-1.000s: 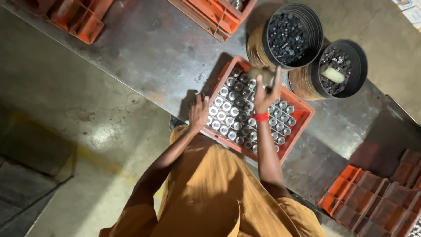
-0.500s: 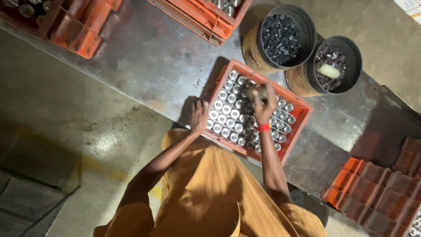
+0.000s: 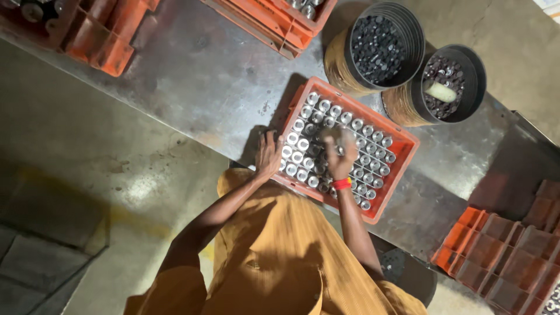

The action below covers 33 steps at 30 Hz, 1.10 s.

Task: The person arranges small cylindrical metal parts into an orange crate, using both hands to pick up and place the parts. The person occasionally uses a cylindrical tool to press or adjust the parts within the crate.

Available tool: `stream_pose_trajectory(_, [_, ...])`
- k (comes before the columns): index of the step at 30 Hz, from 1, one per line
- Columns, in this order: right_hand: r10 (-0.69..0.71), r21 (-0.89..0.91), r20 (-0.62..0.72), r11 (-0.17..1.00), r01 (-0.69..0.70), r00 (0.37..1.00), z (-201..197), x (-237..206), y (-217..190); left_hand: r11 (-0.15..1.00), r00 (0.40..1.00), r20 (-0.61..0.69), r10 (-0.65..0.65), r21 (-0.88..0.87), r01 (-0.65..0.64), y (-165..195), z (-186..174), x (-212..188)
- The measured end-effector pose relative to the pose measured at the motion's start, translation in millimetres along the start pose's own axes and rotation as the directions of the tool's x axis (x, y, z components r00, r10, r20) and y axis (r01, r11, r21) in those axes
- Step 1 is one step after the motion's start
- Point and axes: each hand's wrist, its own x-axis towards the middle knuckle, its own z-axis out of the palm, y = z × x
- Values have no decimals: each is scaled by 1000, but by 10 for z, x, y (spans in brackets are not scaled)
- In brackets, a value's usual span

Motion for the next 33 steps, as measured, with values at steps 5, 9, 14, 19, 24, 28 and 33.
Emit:
stream_pose_trajectory(5, [107,60,-42,993,-105,993,-11,-203,-142,999,999,21,-44,20,43,9,16,-3])
stream_pose_trajectory(9, [-187,-18,143,981,192,972,188,-318,-216,998,998,24,-60,13,59,1,13,-14])
stream_pose_trajectory(14, [121,143,-23,983,-116,992,94,-394,-106,996,997,12,-80,35,80,-9,16,-22])
stream_pose_trajectory(19, [-10,-36,90,999,13,996,-81,-484,-42,999,999,-19,-41,-3,41,-19,32,-10])
stream_pose_trajectory(24, [74,243,-82,969,-53,994,-36,-607,-219,994,994,13,-107,32,107,-53,47,-17])
stream_pose_trajectory(28, [-67,61,295,997,51,953,42,-680,-313,995,995,1,-99,12,99,-89,52,-26])
stream_pose_trajectory(33, [11,172,-91,985,5,996,-153,-754,-221,994,995,5,-96,49,96,-101,77,-32])
